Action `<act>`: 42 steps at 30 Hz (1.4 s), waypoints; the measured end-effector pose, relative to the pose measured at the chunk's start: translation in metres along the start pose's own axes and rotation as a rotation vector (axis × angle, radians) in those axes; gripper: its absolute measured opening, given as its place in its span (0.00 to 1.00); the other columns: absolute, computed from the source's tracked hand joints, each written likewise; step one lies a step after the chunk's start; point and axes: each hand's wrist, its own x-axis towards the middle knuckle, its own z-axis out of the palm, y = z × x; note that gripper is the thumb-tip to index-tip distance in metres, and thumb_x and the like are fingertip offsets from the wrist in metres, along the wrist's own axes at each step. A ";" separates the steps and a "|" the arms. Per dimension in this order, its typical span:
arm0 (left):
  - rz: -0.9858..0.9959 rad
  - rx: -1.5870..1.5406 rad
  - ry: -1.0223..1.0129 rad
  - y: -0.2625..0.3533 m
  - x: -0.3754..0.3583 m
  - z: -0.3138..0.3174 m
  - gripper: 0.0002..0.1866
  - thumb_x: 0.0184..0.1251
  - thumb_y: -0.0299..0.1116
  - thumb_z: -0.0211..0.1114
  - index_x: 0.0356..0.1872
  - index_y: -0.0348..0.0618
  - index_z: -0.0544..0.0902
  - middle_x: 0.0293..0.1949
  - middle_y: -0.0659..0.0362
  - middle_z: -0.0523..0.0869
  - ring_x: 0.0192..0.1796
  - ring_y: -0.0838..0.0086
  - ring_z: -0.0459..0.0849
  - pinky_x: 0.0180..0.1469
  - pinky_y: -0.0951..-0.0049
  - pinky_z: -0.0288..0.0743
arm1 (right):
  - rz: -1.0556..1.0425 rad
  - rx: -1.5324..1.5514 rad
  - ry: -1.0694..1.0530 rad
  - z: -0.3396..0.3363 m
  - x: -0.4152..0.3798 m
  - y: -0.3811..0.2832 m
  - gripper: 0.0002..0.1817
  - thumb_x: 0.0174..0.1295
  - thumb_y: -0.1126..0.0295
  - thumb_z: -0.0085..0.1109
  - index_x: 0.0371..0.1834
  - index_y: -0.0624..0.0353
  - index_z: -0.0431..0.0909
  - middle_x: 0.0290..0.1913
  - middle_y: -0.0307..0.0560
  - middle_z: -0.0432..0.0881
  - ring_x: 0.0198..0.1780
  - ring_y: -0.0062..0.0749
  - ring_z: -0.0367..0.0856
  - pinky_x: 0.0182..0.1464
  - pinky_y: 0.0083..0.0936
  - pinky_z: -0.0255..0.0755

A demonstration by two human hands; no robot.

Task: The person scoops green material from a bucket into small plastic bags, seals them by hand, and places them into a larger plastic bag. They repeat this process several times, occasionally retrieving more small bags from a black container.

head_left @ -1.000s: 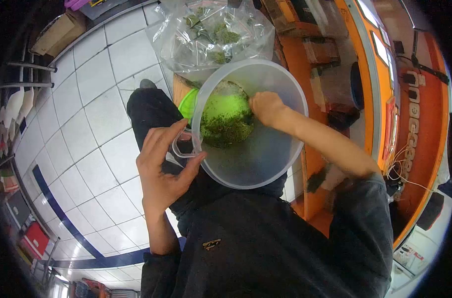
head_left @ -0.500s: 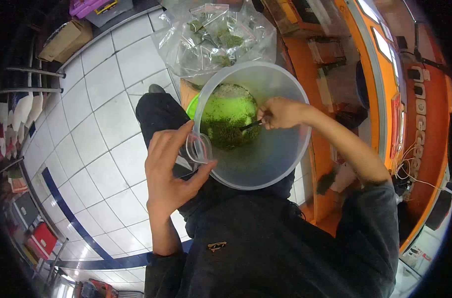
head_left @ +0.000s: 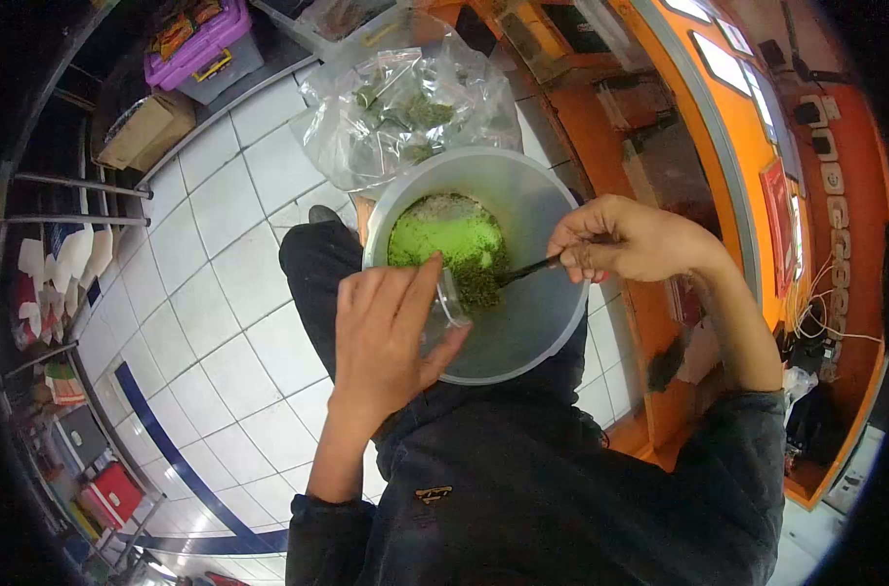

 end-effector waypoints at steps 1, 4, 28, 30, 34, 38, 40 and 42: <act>0.001 -0.022 0.018 0.004 0.003 0.004 0.38 0.47 0.39 0.84 0.62 0.37 0.82 0.47 0.54 0.83 0.50 0.58 0.80 0.55 0.58 0.69 | -0.054 -0.055 0.031 0.003 -0.002 -0.003 0.09 0.75 0.72 0.58 0.52 0.65 0.83 0.36 0.39 0.85 0.37 0.21 0.82 0.41 0.22 0.78; -0.004 -0.019 0.077 0.014 0.011 0.021 0.38 0.48 0.39 0.84 0.62 0.37 0.82 0.48 0.54 0.84 0.51 0.58 0.80 0.56 0.58 0.69 | -0.189 -0.249 0.157 0.017 -0.012 -0.014 0.12 0.71 0.75 0.58 0.54 0.66 0.83 0.38 0.49 0.87 0.42 0.36 0.87 0.43 0.30 0.80; -0.019 -0.148 0.593 0.014 0.016 0.067 0.35 0.54 0.32 0.83 0.61 0.35 0.76 0.41 0.52 0.82 0.45 0.57 0.84 0.58 0.57 0.78 | -0.672 -0.266 0.938 0.103 0.023 0.002 0.24 0.60 0.70 0.76 0.59 0.61 0.82 0.59 0.54 0.84 0.56 0.50 0.85 0.56 0.39 0.79; -0.041 -0.145 0.514 0.020 0.013 0.068 0.36 0.55 0.32 0.83 0.64 0.35 0.74 0.42 0.52 0.82 0.44 0.59 0.83 0.56 0.59 0.78 | -0.666 -0.063 1.025 0.110 0.030 0.006 0.21 0.60 0.71 0.75 0.57 0.60 0.83 0.57 0.54 0.85 0.55 0.49 0.86 0.56 0.39 0.79; -0.095 -0.267 0.419 0.022 0.016 0.067 0.41 0.54 0.30 0.82 0.69 0.35 0.70 0.44 0.50 0.82 0.44 0.61 0.84 0.51 0.62 0.78 | -0.786 -0.056 0.820 0.108 0.039 0.017 0.14 0.61 0.76 0.73 0.50 0.61 0.85 0.46 0.50 0.88 0.48 0.46 0.88 0.54 0.38 0.79; -0.148 -0.459 0.330 0.026 0.025 0.043 0.34 0.54 0.26 0.80 0.64 0.35 0.77 0.43 0.50 0.86 0.44 0.60 0.86 0.47 0.66 0.78 | -0.738 -0.024 0.893 0.095 0.032 0.018 0.11 0.61 0.78 0.72 0.46 0.62 0.86 0.43 0.49 0.88 0.46 0.44 0.87 0.53 0.37 0.78; -0.074 -0.456 0.265 0.020 0.029 0.029 0.27 0.54 0.24 0.78 0.57 0.35 0.81 0.41 0.50 0.87 0.43 0.61 0.86 0.47 0.67 0.78 | -0.770 -0.076 0.883 0.086 0.027 0.015 0.10 0.61 0.78 0.72 0.45 0.62 0.85 0.42 0.50 0.88 0.45 0.44 0.87 0.52 0.37 0.78; -0.011 -0.451 0.199 0.019 0.029 0.024 0.20 0.55 0.22 0.77 0.50 0.36 0.85 0.40 0.51 0.88 0.43 0.61 0.87 0.47 0.68 0.78 | -0.798 -0.126 0.862 0.085 0.026 0.013 0.10 0.61 0.78 0.72 0.45 0.62 0.85 0.41 0.50 0.87 0.44 0.45 0.86 0.51 0.37 0.77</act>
